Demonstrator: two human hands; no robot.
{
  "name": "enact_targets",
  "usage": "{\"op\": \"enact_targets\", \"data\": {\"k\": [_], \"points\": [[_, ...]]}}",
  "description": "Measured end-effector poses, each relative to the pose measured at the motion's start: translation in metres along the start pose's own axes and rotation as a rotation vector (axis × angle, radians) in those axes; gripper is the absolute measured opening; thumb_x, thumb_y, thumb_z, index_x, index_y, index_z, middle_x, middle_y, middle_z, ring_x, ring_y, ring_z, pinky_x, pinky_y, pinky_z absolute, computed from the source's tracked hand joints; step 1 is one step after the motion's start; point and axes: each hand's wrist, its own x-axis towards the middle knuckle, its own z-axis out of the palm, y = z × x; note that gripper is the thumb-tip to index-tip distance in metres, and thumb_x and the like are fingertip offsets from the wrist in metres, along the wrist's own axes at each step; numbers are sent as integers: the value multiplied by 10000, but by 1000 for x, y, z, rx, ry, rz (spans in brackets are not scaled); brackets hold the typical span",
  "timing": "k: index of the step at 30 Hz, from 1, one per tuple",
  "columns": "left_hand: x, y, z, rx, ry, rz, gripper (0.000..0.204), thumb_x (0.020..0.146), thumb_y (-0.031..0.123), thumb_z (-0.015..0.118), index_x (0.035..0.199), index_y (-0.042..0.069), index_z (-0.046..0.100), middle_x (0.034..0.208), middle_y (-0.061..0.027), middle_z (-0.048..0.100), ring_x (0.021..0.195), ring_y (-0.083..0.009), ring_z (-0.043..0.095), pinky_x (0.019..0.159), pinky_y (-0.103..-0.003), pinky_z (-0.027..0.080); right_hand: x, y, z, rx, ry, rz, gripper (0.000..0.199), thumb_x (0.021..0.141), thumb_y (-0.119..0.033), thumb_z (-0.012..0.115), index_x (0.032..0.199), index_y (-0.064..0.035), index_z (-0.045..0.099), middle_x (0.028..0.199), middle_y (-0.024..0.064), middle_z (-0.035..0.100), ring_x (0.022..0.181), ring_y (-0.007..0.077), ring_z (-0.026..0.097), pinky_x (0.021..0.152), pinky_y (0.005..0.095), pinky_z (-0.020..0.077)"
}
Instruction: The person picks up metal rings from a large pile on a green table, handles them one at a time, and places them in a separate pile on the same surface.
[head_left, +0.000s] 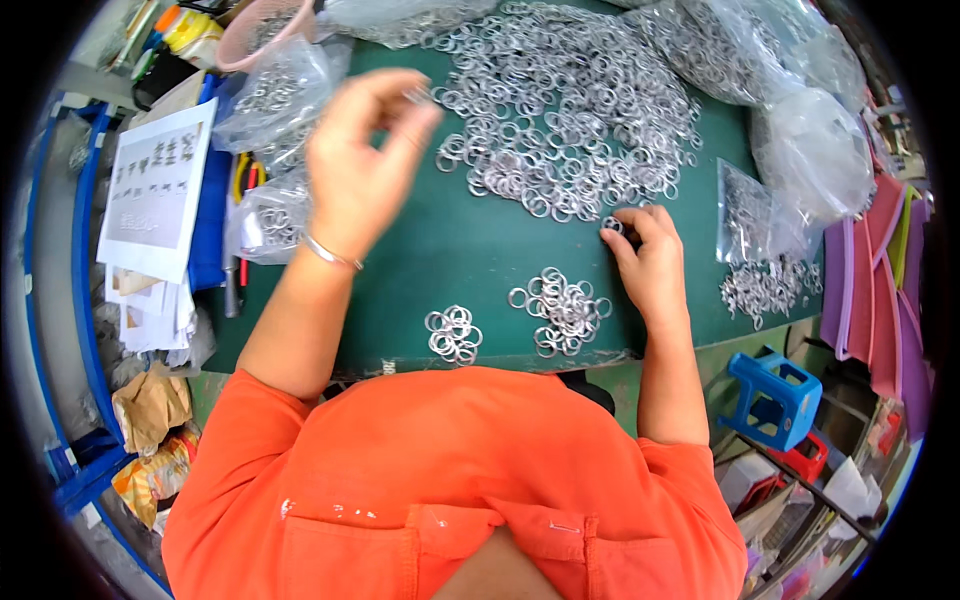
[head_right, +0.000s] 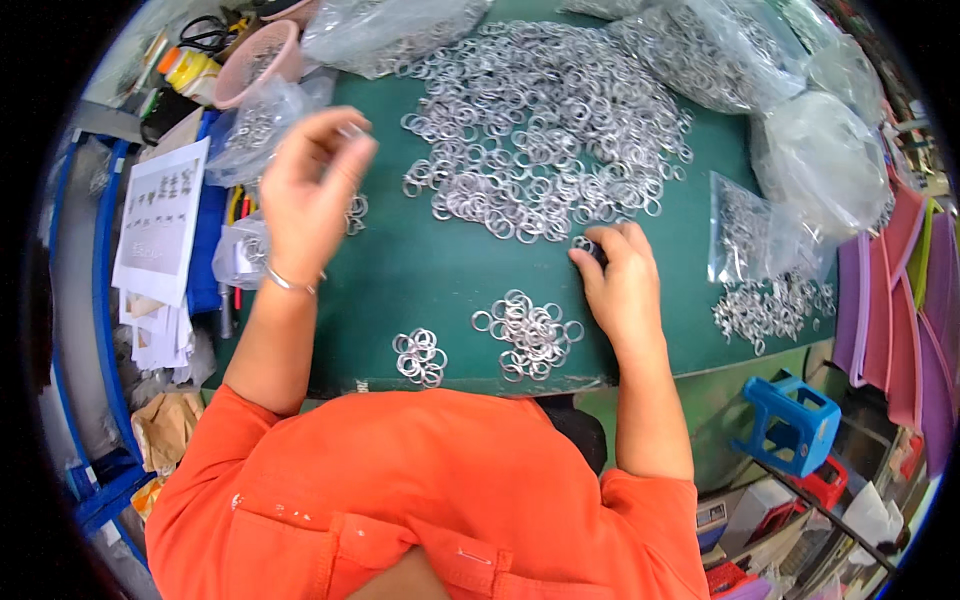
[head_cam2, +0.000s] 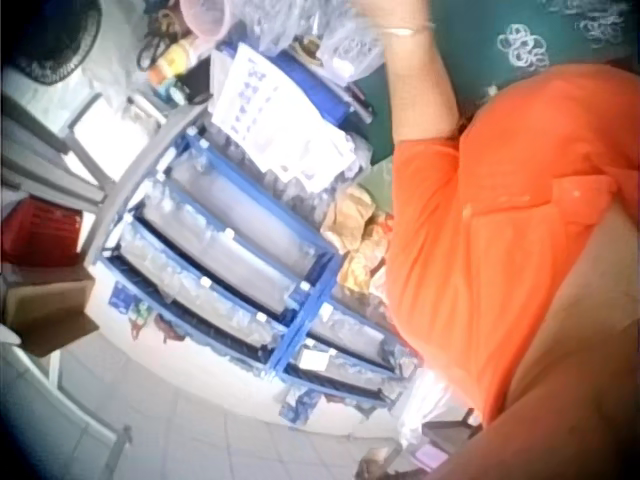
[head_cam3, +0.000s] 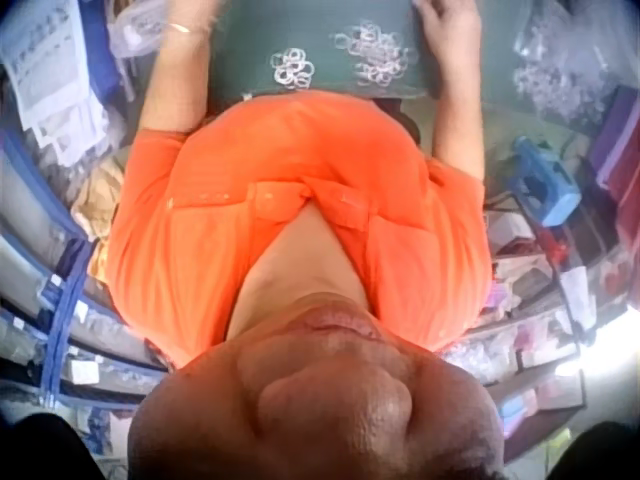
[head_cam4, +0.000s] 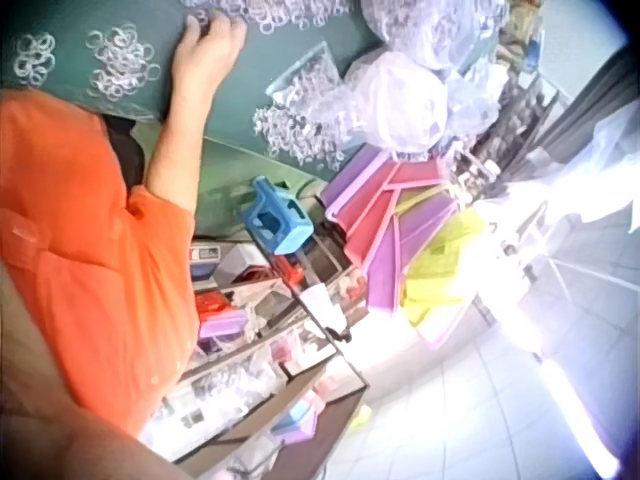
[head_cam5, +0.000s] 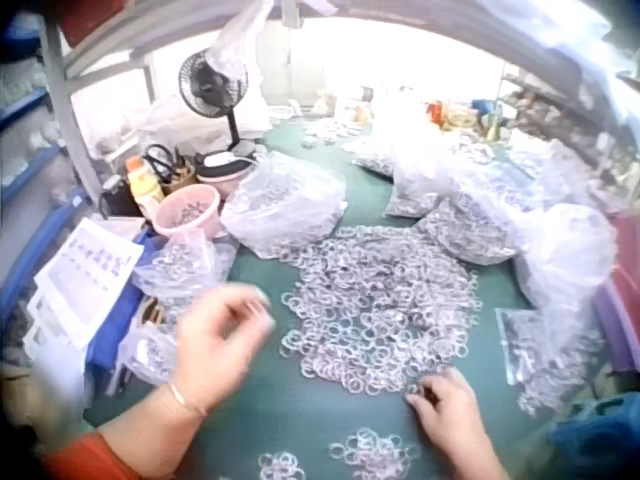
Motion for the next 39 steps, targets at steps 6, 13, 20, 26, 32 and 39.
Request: {"op": "enact_targets", "data": {"k": [6, 13, 20, 26, 32, 39], "points": [[53, -47, -83, 622, 163, -32, 276, 793, 127, 733, 1047, 33, 678, 892, -116, 679, 793, -201, 644, 734, -313, 517, 1, 3, 11, 254, 114, -42, 110, 765, 27, 713, 863, 8, 666, 931, 128, 642, 816, 232, 637, 722, 313, 511], [51, -69, -95, 835, 95, 122, 233, 797, 148, 726, 1000, 37, 699, 966, -120, 665, 838, -258, 640, 751, -364, 513, 8, -5, 14, 228, 86, -32, 129, 741, -1, 751, 840, 6, 669, 859, 122, 630, 743, 222, 631, 687, 308, 509], [0, 11, -5, 121, -121, 67, 159, 794, 30, 708, 951, 35, 683, 942, -87, 641, 754, -184, 631, 655, -281, 516, 7, -7, 10, 900, -147, 445, 116, 844, -12, 688, 954, 26, 678, 819, 59, 672, 698, 123, 650, 632, 266, 559], [-42, 33, 59, -332, -501, -187, 234, 789, 26, 742, 1009, 1, 666, 972, -82, 646, 808, -128, 668, 707, -246, 545, 6, -12, 12, 1395, -294, 593, 164, 852, -14, 683, 1012, 21, 665, 851, 84, 685, 715, 165, 675, 651, 309, 602], [-52, 38, 70, -403, -497, -168, 255, 771, 51, 772, 1001, -2, 676, 890, -72, 662, 781, -121, 665, 693, -245, 554, 2, -16, 19, 1513, -411, 586, 181, 854, -29, 681, 1027, 18, 655, 920, 112, 695, 762, 191, 695, 632, 310, 610], [-41, 38, 57, -316, -371, -12, 122, 800, -4, 710, 921, 6, 696, 854, -74, 664, 741, -121, 649, 651, -247, 539, -1, -36, 16, 1101, -306, 419, 175, 897, -55, 638, 1041, 41, 655, 945, 104, 699, 814, 157, 664, 627, 253, 536]]}}
